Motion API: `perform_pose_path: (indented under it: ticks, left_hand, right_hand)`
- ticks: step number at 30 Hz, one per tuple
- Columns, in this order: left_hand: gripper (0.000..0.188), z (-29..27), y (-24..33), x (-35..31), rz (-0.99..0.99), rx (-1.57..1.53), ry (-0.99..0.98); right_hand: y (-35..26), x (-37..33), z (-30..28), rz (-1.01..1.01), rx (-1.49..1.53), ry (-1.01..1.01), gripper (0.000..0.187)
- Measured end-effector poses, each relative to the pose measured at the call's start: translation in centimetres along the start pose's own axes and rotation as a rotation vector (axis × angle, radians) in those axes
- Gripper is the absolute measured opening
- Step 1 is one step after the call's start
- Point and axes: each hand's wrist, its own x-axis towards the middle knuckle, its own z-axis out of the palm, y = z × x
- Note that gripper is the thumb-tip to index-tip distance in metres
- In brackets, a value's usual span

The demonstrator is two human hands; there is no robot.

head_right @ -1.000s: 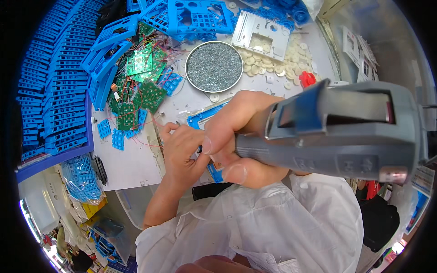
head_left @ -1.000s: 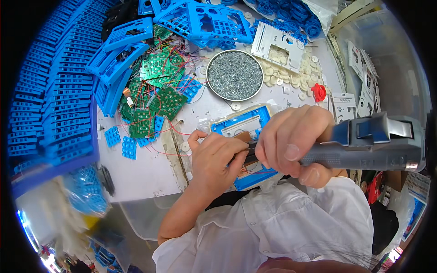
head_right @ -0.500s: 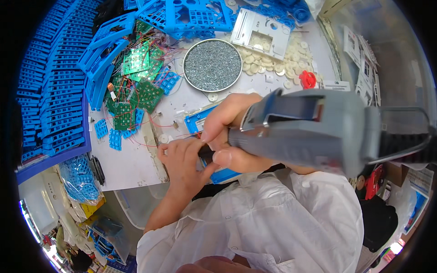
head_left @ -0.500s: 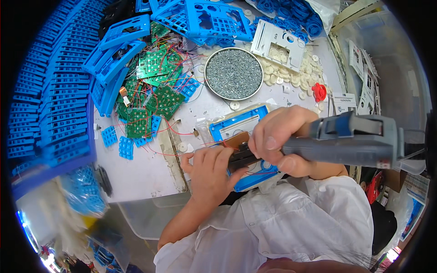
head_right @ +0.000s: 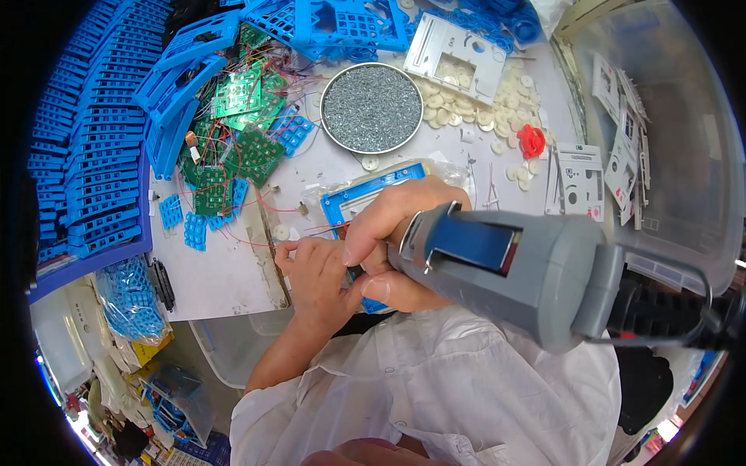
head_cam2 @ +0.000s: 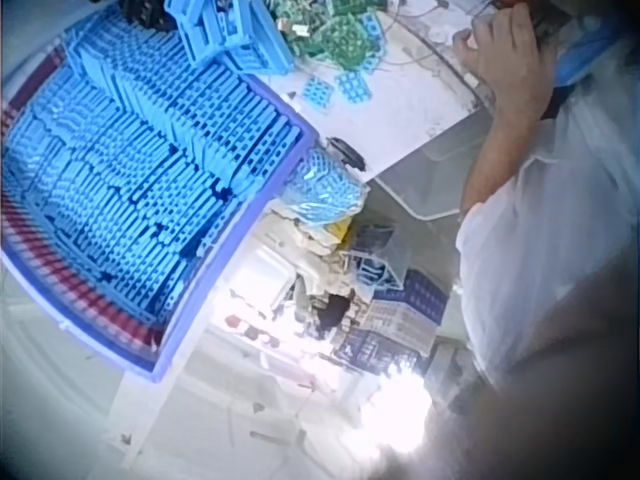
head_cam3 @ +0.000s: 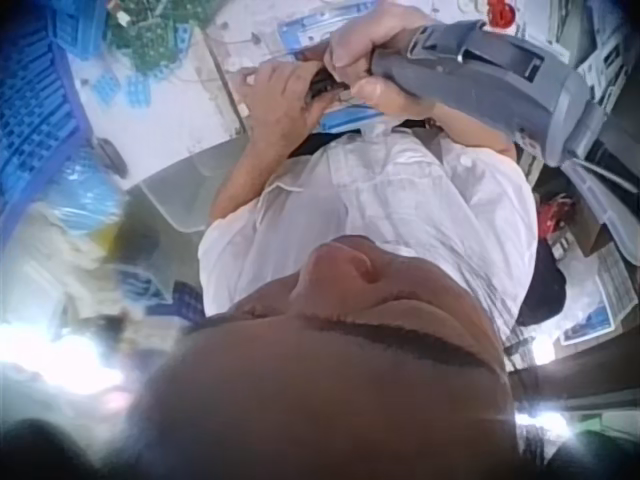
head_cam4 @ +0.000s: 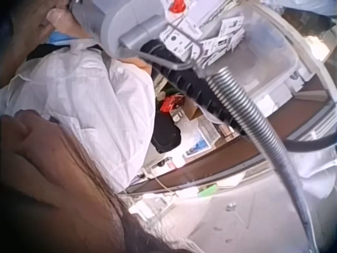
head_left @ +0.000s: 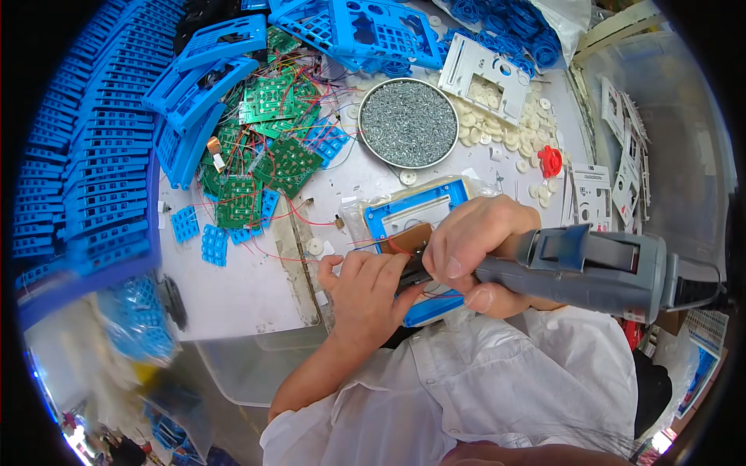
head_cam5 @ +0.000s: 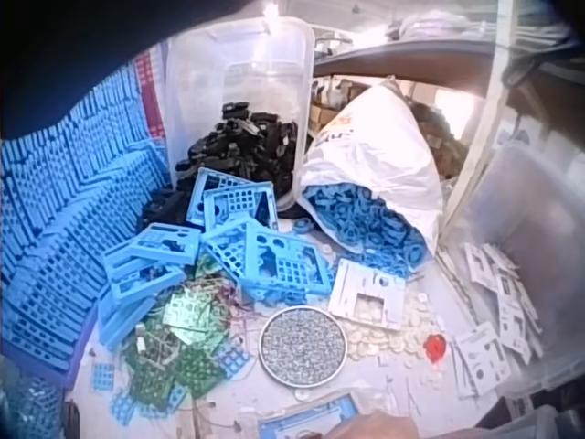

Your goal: Assembling electronic circuit boards and plastic components into final products using an electric screwdriver.

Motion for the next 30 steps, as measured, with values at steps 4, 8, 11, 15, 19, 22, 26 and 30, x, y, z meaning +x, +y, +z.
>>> perform_pose_path:
  ticks: [4, 8, 11, 15, 19, 22, 26, 30]
  left_hand:
    - [0.053, 0.0, 0.0, 0.1, 0.014, -0.03, -0.004]
    - [0.051, -0.3, 0.1, 0.2, 0.015, -0.054, 0.003]
    - [0.05, -0.1, 0.0, 0.2, 0.029, -0.057, 0.007]
    - [0.049, -0.3, 0.2, 0.4, 0.033, -0.055, 0.009]
    - [0.049, -0.2, 0.4, 0.1, 0.044, -0.055, 0.029]
    - [0.047, -0.2, 0.9, 0.0, 0.06, -0.06, 0.045]
    - [0.044, 0.1, 0.4, 0.0, 0.026, -0.105, 0.016]
    - [0.049, 0.0, 0.3, 0.1, 0.031, -0.099, 0.018]
  right_hand:
    - [0.5, 0.3, -0.1, -0.119, -0.137, -0.02, 0.026]
    - [0.6, 0.6, 1.0, -0.179, -0.088, 0.017, 0.021]
    - [0.6, 0.5, 1.2, -0.216, -0.112, -0.002, 0.02]
    - [0.8, 0.7, 1.4, -0.264, -0.14, 0.015, 0.019]
    - [0.9, 0.5, 1.6, -0.273, -0.138, 0.01, 0.018]
    - [2.0, 0.2, 1.6, -0.281, -0.226, 0.026, 0.018]
    - [0.9, 0.2, 0.9, -0.281, -0.159, -0.021, 0.022]
    - [-0.2, 0.6, 0.1, -0.231, -0.171, 0.01, 0.024]
